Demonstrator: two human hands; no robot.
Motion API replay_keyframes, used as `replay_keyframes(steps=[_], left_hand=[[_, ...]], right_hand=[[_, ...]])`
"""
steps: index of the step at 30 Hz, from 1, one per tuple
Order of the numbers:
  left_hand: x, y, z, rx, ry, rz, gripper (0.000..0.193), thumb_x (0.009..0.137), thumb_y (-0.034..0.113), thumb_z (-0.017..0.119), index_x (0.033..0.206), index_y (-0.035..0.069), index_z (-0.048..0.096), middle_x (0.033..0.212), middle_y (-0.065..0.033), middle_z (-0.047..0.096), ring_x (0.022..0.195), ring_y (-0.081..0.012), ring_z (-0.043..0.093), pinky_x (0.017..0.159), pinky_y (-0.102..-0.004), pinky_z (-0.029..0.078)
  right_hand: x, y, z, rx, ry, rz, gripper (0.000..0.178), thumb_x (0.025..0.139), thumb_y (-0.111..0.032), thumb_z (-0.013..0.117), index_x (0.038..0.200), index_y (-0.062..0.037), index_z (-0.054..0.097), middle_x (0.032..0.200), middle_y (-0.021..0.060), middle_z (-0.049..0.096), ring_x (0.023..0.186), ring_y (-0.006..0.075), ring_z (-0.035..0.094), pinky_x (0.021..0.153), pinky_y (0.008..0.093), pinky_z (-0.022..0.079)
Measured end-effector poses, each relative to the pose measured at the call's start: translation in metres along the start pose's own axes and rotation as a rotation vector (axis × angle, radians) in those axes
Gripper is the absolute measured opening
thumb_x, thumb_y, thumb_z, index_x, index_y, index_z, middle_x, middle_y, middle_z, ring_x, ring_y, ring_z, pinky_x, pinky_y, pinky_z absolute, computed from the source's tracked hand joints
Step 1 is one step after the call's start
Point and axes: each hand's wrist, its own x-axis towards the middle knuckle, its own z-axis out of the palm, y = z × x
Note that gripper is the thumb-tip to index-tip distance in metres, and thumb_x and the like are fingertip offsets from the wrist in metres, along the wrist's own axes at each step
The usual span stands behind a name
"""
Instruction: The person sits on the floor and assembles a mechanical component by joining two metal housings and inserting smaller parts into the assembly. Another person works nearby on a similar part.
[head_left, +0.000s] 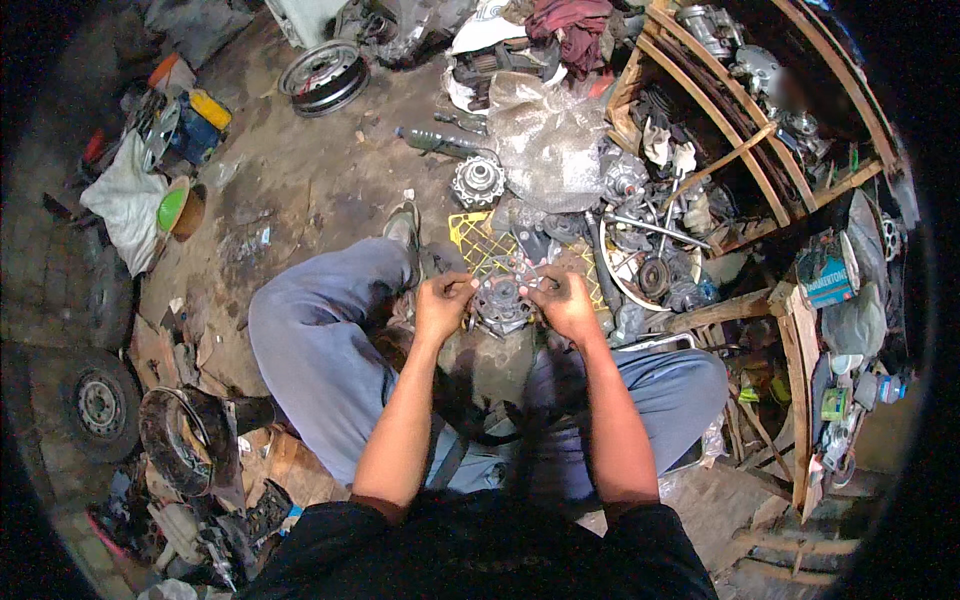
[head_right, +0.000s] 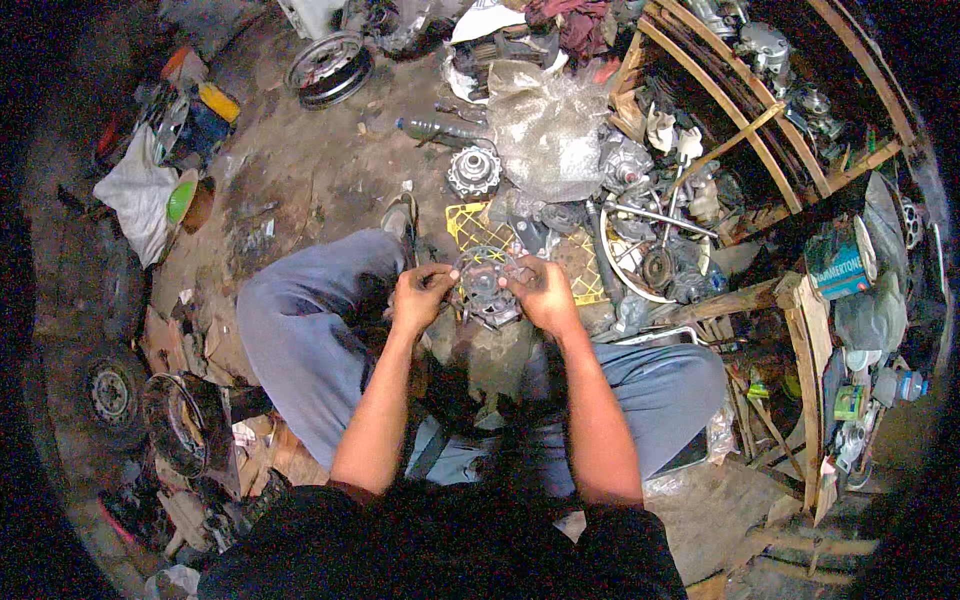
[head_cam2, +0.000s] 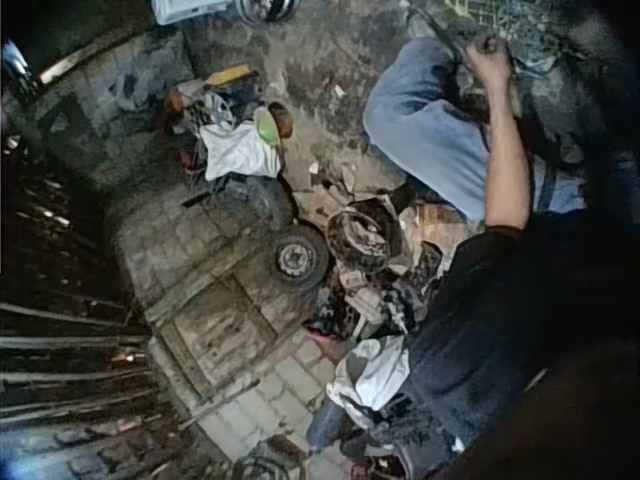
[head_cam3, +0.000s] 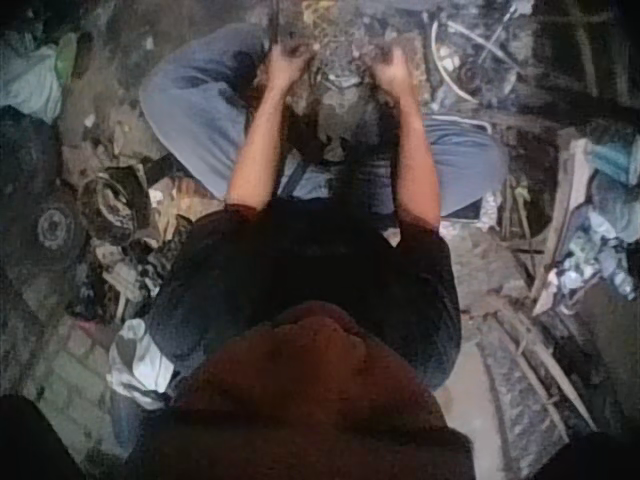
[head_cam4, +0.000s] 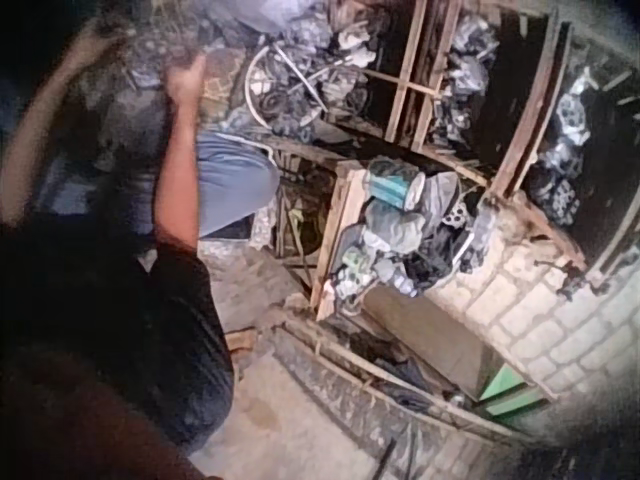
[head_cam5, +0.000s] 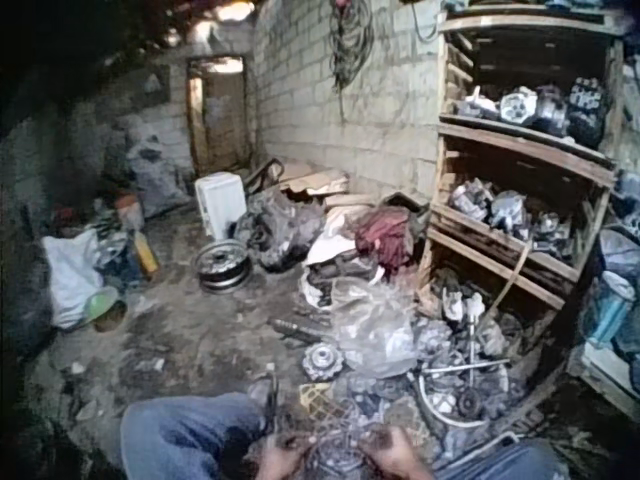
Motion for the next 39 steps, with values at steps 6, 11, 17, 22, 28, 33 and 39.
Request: replay_keyframes(steps=[6, 11, 17, 22, 28, 33, 39], left_hand=[[0.031, -0.076, 0.048, -0.310, 0.003, -0.163, 0.032, 0.082, 0.009, 0.077, 0.109, -0.005, 0.066, 0.077, -0.0059, 0.068, 0.061, -0.0109, 0.059, 0.054, -0.0278, 0.046], [0.046, -0.120, 0.063, -0.148, 0.032, -0.253, 0.034, 0.080, 0.007, 0.078, 0.110, -0.004, 0.066, 0.073, -0.0067, 0.069, 0.059, -0.0106, 0.060, 0.054, -0.0282, 0.047], [0.053, -0.133, 0.084, -0.194, 0.095, -0.249, 0.026, 0.080, 0.001, 0.074, 0.104, -0.003, 0.067, 0.070, -0.0055, 0.066, 0.053, -0.0106, 0.057, 0.049, -0.0289, 0.045], [0.060, -0.171, 0.099, -0.359, 0.074, -0.319, 0.023, 0.079, 0.000, 0.074, 0.101, -0.002, 0.067, 0.069, -0.0047, 0.064, 0.052, -0.0109, 0.056, 0.048, -0.0299, 0.044], [0.058, -0.180, 0.103, -0.072, 0.173, -0.313, 0.025, 0.078, 0.003, 0.075, 0.102, 0.004, 0.068, 0.071, -0.0090, 0.066, 0.057, -0.0186, 0.062, 0.057, -0.0344, 0.049], [0.052, -0.147, 0.108, 0.216, 0.363, -0.167, 0.026, 0.074, 0.006, 0.080, 0.097, 0.006, 0.069, 0.075, -0.0133, 0.068, 0.070, -0.0266, 0.068, 0.067, -0.0375, 0.051], [0.054, -0.156, 0.111, 0.160, 0.382, -0.212, 0.028, 0.067, 0.010, 0.085, 0.088, 0.005, 0.067, 0.077, -0.0091, 0.069, 0.070, -0.0223, 0.065, 0.069, -0.0346, 0.051]], right_hand=[[0.034, 0.099, 0.048, 0.089, 0.086, 0.063, 0.039, 0.076, -0.017, 0.079, 0.108, 0.0003, 0.065, 0.091, 0.0182, 0.070, 0.080, 0.0255, 0.067, 0.075, 0.0357, 0.051], [0.041, 0.110, 0.068, -0.043, 0.002, 0.156, 0.038, 0.079, -0.008, 0.073, 0.113, 0.0012, 0.062, 0.091, 0.0169, 0.070, 0.081, 0.0222, 0.066, 0.075, 0.0348, 0.051], [0.052, 0.147, 0.082, -0.070, 0.086, 0.132, 0.037, 0.077, -0.009, 0.070, 0.110, 0.0026, 0.061, 0.100, 0.0255, 0.067, 0.098, 0.0405, 0.064, 0.085, 0.0452, 0.050], [0.056, 0.168, 0.091, -0.234, -0.019, 0.271, 0.044, 0.080, -0.016, 0.071, 0.119, -0.0040, 0.057, 0.102, 0.0269, 0.066, 0.100, 0.0446, 0.062, 0.083, 0.0481, 0.050], [0.056, 0.176, 0.106, -0.163, 0.042, 0.169, 0.052, 0.080, -0.015, 0.070, 0.124, -0.0037, 0.046, 0.098, 0.0277, 0.066, 0.094, 0.0472, 0.063, 0.080, 0.0511, 0.050], [0.057, 0.167, 0.109, -0.130, 0.108, 0.356, 0.056, 0.078, -0.017, 0.072, 0.124, -0.0015, 0.044, 0.099, 0.0288, 0.066, 0.095, 0.0483, 0.062, 0.081, 0.0519, 0.050], [0.057, 0.155, 0.105, -0.185, 0.096, 0.373, 0.061, 0.077, -0.019, 0.074, 0.127, 0.0000, 0.044, 0.101, 0.0285, 0.066, 0.096, 0.0469, 0.063, 0.082, 0.0503, 0.051]])
